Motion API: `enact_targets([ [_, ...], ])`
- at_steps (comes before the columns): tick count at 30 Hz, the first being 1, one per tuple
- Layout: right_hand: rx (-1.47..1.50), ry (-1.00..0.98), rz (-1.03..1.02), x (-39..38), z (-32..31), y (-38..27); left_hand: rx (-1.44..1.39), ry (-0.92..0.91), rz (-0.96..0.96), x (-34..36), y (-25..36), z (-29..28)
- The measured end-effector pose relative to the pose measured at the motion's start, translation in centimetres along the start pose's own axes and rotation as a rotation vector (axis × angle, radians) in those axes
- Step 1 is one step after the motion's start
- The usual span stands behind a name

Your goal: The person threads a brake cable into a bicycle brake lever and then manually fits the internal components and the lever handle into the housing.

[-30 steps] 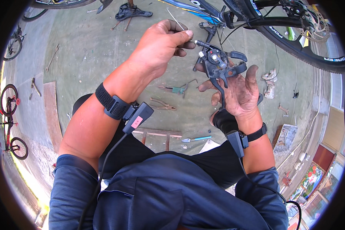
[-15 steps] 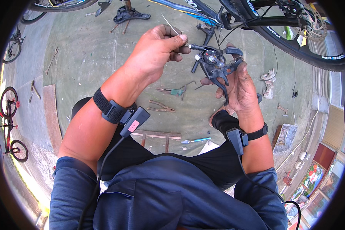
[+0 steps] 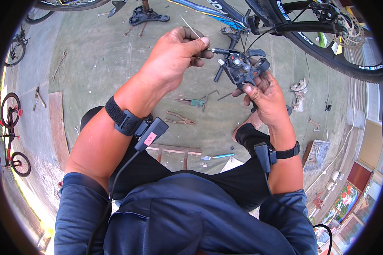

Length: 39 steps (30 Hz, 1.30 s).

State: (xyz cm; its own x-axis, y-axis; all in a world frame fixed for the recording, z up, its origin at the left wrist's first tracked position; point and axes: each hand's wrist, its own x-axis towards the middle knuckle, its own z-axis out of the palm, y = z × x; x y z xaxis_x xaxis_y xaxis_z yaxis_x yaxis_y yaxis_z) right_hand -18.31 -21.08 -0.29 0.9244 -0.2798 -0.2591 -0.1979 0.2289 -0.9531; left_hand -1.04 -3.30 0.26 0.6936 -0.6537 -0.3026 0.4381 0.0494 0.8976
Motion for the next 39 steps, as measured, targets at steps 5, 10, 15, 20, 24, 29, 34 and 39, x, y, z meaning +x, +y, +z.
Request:
enact_targets([
  [5,-0.118,0.1,-0.154,-0.2,0.7,-0.7,-0.008,0.005,-0.021,-0.1,0.0,0.3],
  [10,-0.167,0.123,-0.19,-0.6,0.8,-1.0,-0.02,-0.007,-0.021,-0.1,-0.4,0.3],
  [15,-0.173,0.118,-0.155,-0.6,0.6,-1.3,-0.043,-0.028,-0.017,-0.2,-0.6,0.3],
  [20,-0.226,0.168,-0.195,-0.7,0.1,-1.1,-0.05,-0.055,-0.028,-0.1,-0.8,0.1],
  [24,-0.237,0.175,-0.215,-0.8,0.2,-1.1,-0.072,-0.048,-0.038,0.0,-1.0,0.0],
  [29,-0.178,0.169,-0.276,-0.8,0.0,0.1,-0.117,-0.041,-0.05,0.1,-0.9,-0.1],
  [34,-0.149,0.156,-0.304,-0.7,0.1,0.4,-0.135,-0.036,-0.047,0.0,-0.8,-0.1],
  [39,-0.158,0.151,-0.319,-0.7,0.1,0.4,-0.136,-0.039,-0.068,0.0,-0.8,-0.1],
])
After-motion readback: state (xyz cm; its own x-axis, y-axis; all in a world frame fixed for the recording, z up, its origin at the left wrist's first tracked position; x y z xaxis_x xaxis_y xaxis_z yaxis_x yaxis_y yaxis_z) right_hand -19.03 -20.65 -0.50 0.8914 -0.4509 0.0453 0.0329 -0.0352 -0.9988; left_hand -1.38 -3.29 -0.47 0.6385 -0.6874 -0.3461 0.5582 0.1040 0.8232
